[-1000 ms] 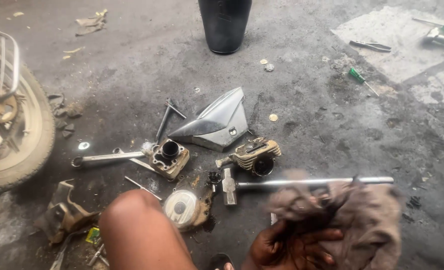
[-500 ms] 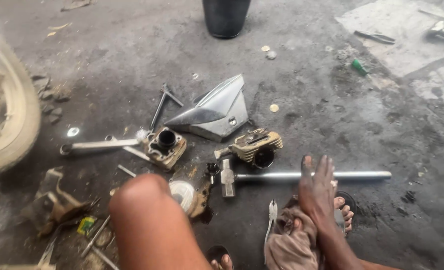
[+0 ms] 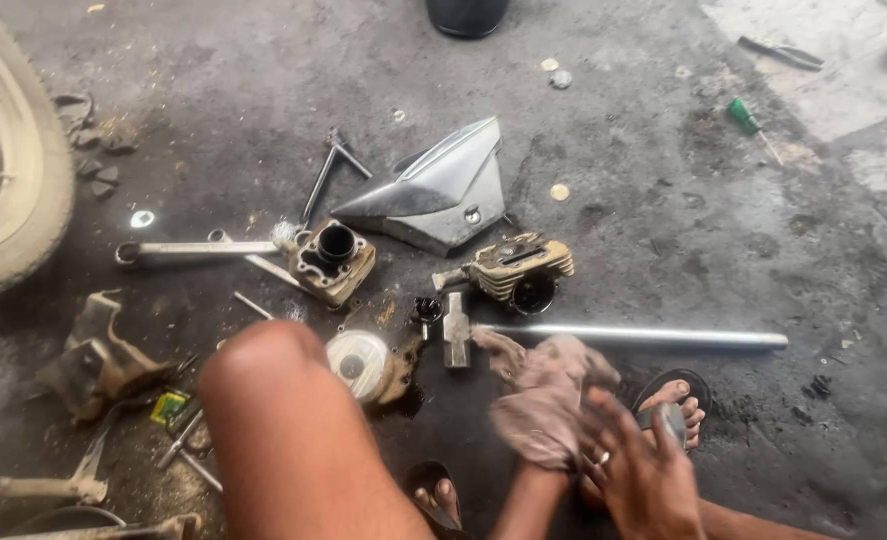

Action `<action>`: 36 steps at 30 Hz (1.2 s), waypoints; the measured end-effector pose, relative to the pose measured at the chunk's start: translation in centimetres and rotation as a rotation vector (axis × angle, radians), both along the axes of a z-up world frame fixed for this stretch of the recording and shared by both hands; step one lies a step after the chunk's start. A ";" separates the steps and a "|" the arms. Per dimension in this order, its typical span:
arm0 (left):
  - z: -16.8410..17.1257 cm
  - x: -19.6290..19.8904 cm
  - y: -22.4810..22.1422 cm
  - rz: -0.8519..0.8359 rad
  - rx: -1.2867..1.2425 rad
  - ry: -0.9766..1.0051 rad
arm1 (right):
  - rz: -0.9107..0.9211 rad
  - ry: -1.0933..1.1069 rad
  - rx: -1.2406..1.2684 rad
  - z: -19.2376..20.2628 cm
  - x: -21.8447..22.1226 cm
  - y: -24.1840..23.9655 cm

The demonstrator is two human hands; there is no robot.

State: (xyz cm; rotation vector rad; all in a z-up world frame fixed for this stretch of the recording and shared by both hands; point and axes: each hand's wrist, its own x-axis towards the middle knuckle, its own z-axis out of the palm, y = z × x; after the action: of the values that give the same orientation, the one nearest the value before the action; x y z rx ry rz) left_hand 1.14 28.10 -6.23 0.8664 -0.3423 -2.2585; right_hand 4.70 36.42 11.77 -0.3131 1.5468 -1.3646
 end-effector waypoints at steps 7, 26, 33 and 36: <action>7.3 -0.3 -6.0 0.106 -0.086 -0.329 | -0.260 -0.363 -0.104 -1.6 -7.8 -6.7; 12.1 0.0 -5.4 -0.189 0.055 -0.410 | 0.232 1.675 0.160 -3.7 -9.9 -10.5; 8.7 -1.9 -5.3 -0.320 0.204 -0.310 | 0.631 1.443 0.101 -7.1 -12.6 -8.2; 9.5 -1.4 -6.0 -0.225 0.367 -0.203 | 0.410 1.092 -0.386 -11.2 -12.6 -7.7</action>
State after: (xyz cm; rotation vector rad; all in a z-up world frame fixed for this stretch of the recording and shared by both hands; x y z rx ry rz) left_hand -0.24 22.09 3.25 1.3090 -0.1181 -2.4911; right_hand -7.93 28.68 0.54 -1.7337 1.8605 -1.1786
